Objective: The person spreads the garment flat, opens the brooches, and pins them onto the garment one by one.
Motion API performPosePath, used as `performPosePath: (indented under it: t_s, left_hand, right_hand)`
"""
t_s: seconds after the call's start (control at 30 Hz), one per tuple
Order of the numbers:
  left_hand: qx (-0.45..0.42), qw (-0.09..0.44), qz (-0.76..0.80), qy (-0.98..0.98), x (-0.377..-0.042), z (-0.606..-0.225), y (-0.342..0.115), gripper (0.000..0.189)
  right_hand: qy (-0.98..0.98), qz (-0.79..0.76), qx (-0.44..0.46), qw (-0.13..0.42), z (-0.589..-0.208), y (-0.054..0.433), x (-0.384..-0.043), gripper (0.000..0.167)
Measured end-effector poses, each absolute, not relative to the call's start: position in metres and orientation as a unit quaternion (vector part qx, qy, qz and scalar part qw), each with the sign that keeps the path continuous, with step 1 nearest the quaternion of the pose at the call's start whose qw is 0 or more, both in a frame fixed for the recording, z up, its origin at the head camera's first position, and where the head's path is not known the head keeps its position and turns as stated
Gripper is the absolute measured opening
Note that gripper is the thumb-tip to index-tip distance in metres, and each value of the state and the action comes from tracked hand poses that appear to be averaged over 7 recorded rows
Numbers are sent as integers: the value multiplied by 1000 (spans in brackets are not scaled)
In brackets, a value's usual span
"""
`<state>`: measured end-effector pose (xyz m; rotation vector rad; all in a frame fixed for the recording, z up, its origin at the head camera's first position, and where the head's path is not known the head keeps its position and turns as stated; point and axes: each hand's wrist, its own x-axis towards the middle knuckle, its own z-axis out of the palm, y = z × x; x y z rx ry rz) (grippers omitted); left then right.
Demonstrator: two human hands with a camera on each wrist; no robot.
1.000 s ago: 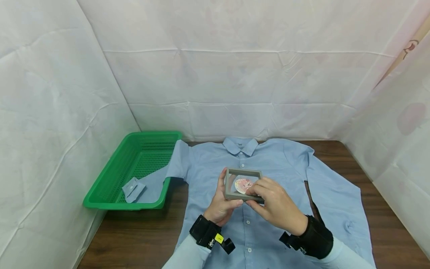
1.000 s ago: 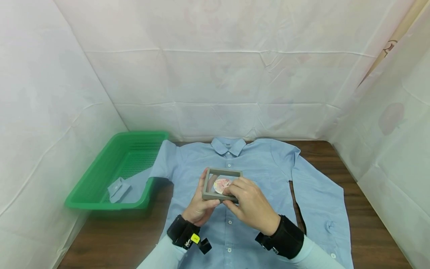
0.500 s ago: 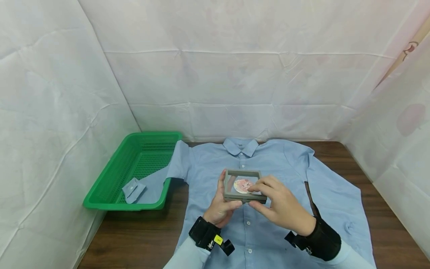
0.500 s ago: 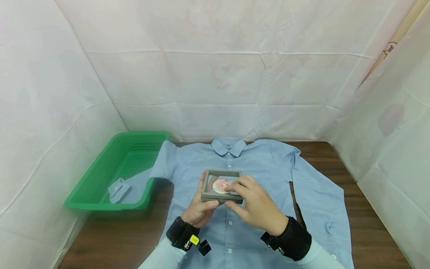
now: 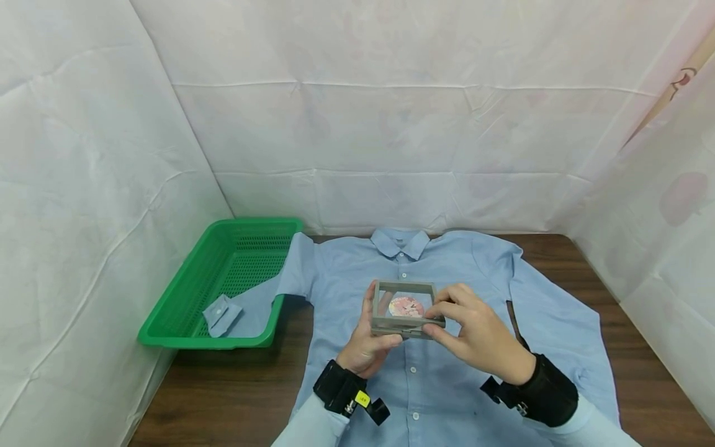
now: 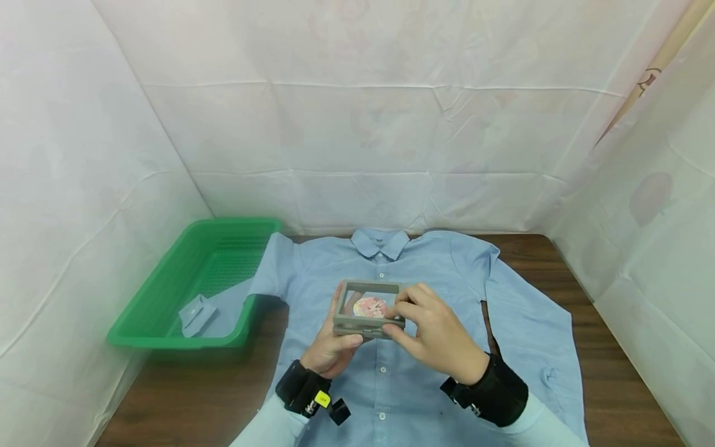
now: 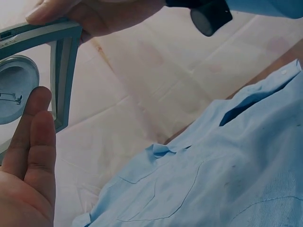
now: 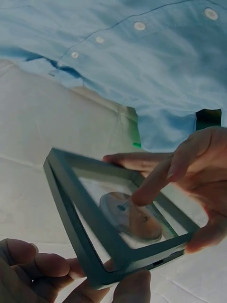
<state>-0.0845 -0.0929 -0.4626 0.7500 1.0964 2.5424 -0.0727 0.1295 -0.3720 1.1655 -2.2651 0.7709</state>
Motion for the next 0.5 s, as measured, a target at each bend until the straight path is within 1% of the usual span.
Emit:
performPosePath:
  t_s: [0.27,0.5]
  left_hand:
    - [286,149,869,376,-84,-463,-90,109]
    - [308,176,863,359,-81,-463,-86,110]
  right_hand:
    - [-812,269,437,278,-348,136,-81,10]
    - [-803,259,446,299,-331,144,-92,10]
